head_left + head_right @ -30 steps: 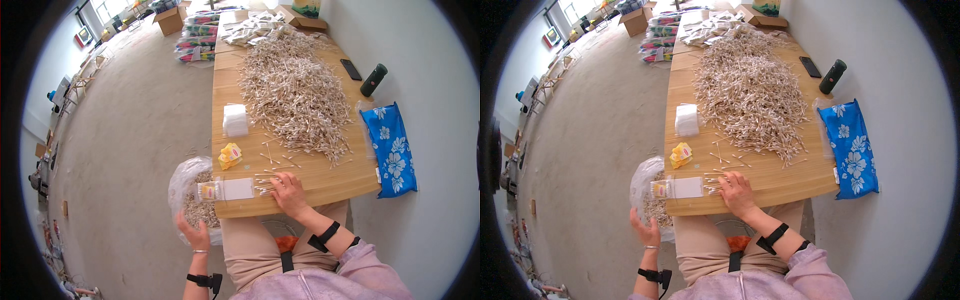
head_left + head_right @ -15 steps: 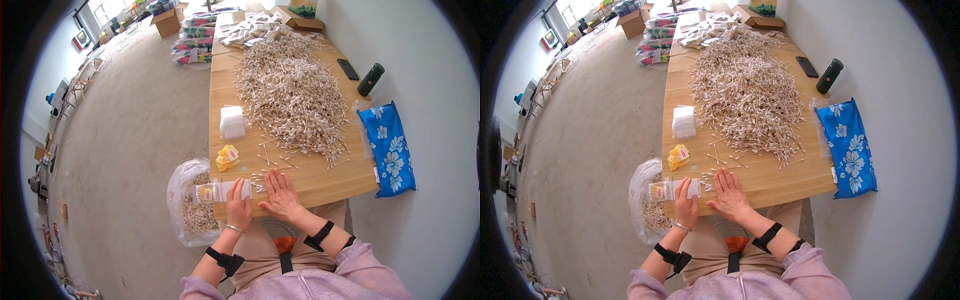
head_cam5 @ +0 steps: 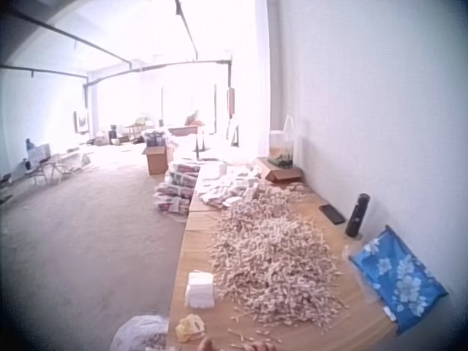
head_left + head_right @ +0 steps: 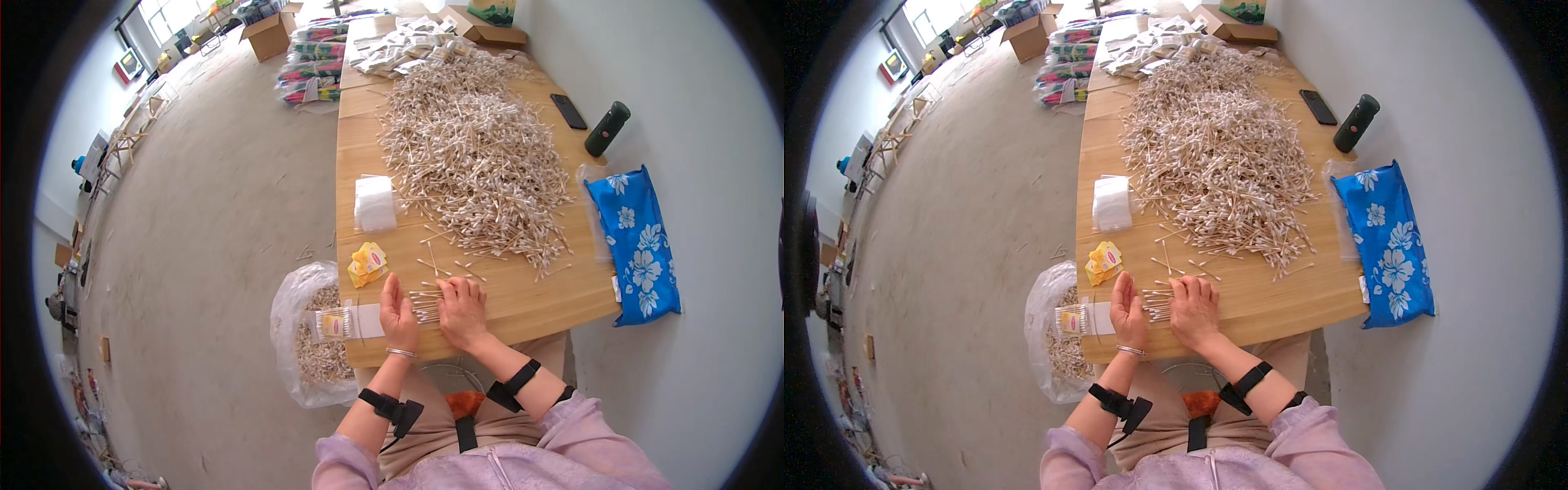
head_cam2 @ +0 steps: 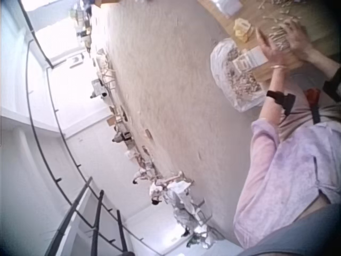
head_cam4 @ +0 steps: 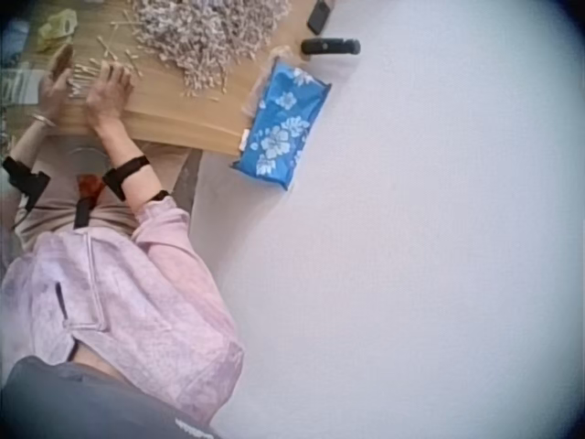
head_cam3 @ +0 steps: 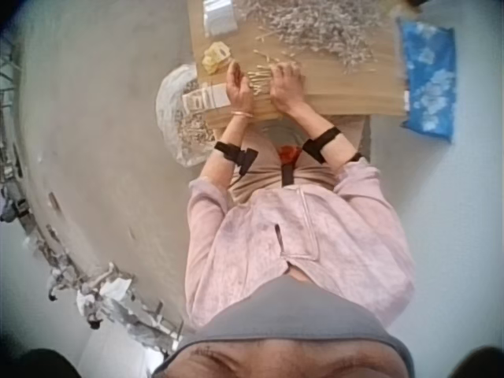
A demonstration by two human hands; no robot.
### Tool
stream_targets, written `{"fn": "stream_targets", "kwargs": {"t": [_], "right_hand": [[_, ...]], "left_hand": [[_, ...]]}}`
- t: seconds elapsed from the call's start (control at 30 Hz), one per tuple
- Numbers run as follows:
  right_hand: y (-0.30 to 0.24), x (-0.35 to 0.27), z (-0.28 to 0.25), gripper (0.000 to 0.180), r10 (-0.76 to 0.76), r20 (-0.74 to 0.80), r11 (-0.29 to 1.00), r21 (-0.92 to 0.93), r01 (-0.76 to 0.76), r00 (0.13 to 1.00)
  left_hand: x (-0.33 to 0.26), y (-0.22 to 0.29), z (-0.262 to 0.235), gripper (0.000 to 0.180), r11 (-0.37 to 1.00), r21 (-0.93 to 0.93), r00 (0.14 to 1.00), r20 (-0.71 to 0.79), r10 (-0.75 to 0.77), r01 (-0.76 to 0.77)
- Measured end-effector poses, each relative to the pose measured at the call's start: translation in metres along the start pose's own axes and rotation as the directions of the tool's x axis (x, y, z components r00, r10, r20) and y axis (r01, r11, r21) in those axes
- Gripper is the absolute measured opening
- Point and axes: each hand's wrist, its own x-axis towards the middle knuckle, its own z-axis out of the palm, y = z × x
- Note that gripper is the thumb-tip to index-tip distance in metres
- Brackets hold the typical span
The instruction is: Picking cotton swabs from a bag and a pile on the table and placing them into a plastic box.
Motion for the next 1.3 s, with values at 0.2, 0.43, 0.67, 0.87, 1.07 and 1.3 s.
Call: {"fn": "stream_targets", "kwargs": {"t": [0.2,0.43,0.67,0.87,1.07,1.3], "right_hand": [[0.003,0.006,0.003,0.029,-0.090,0.004,0.992,0.085,0.089,0.996],[-0.002,0.005,0.005,0.025,-0.122,-0.010,0.982,0.146,0.122,0.992],[0.001,0.007,0.004,0.027,-0.093,-0.014,0.963,0.253,0.094,0.996],[0.004,0.000,0.003,0.033,0.231,-0.095,0.764,0.634,-0.121,0.968],[-0.005,0.001,0.007,0.039,0.229,0.040,0.567,0.807,-0.167,0.973],[0.001,-0.017,-0.004,0.071,-0.190,0.220,0.982,0.028,0.189,0.957]], "left_hand": [[0.002,-0.005,-0.004,0.046,0.972,-0.225,0.993,-0.084,-0.088,0.067],[0.001,-0.015,-0.008,0.042,0.962,-0.261,0.995,-0.046,-0.094,0.078],[0.003,-0.012,-0.010,0.040,0.968,-0.233,0.994,-0.047,-0.103,0.090],[-0.010,-0.019,-0.007,0.040,0.985,-0.146,0.995,0.041,-0.086,0.091],[-0.017,-0.019,0.001,0.043,0.989,-0.126,0.996,0.065,-0.065,0.073],[-0.017,-0.019,-0.002,0.050,0.956,-0.266,0.992,0.054,-0.111,0.122]]}}
